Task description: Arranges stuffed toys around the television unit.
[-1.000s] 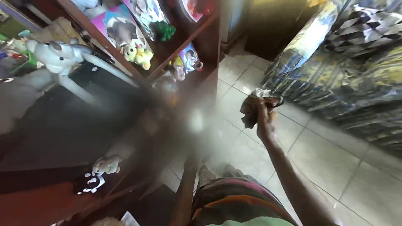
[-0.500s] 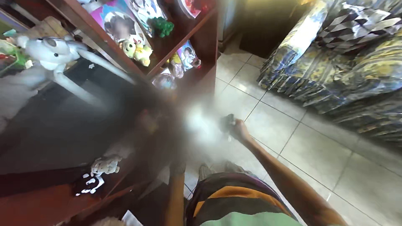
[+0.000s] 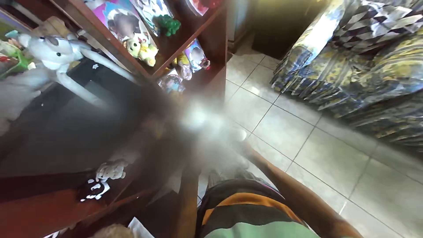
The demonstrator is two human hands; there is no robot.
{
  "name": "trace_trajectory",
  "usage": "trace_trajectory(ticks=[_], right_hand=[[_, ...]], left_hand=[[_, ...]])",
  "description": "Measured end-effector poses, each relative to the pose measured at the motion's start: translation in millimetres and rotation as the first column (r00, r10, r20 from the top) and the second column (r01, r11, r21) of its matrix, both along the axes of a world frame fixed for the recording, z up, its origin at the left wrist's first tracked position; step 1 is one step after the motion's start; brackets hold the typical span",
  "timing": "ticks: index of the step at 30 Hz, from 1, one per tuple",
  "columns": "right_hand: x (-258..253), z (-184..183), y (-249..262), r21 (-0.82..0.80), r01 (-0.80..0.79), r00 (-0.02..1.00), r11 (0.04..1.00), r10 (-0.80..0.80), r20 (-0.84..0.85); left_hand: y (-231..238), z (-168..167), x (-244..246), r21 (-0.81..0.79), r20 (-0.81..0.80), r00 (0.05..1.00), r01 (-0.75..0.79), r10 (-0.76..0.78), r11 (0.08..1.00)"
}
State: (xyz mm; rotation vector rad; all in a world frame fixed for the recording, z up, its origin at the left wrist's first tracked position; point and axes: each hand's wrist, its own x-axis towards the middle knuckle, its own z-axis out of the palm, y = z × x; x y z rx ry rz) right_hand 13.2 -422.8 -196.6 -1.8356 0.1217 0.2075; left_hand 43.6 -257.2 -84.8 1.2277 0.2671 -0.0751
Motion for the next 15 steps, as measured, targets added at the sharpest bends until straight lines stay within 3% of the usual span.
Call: trace_trajectory(ticks=[2,4,5,7,9,11,12,14,15], right_hand=[[-15,-22,-16,-0.016,0.045,0.995,0.999,-0.046,-0.084],[-14,-23,-35,0.08,0.283,0.955,0.956,-0.274,-0.114],[-10,-15,-46,0.152,0.381,0.924,0.912,-0.372,-0.082],[-1,19,-56,0.258,0.416,0.893,0.872,-0.445,0.063],[2,62,-42,0.238,0.354,0.891,0.904,-0.403,0.207],[3,83,-6,0.137,0.262,0.891,0.955,-0.293,0.346],[4,76,14,0.055,0.186,0.872,0.981,-0.19,0.451],[7,48,40,-0.143,0.08,0.721,0.987,0.042,0.692],[6,36,40,-0.219,0.052,0.675,0.974,0.127,0.727]], left_hand=[[4,14,9,0.001,0.009,0.998,-0.055,0.055,0.998],[5,26,11,0.034,-0.031,0.996,-0.077,0.078,0.996],[3,27,10,0.044,-0.062,0.993,-0.095,0.097,0.995],[-4,21,10,0.02,-0.095,0.986,-0.133,0.134,0.991],[-16,6,12,-0.046,-0.12,0.98,-0.164,0.158,0.985],[-32,-1,8,-0.126,-0.186,0.974,-0.151,0.126,0.981],[-40,0,3,-0.134,-0.202,0.971,-0.159,0.13,0.978],[-48,13,-7,-0.093,-0.209,0.967,-0.166,0.144,0.982],[-48,21,-7,-0.07,-0.209,0.962,-0.191,0.173,0.979]])
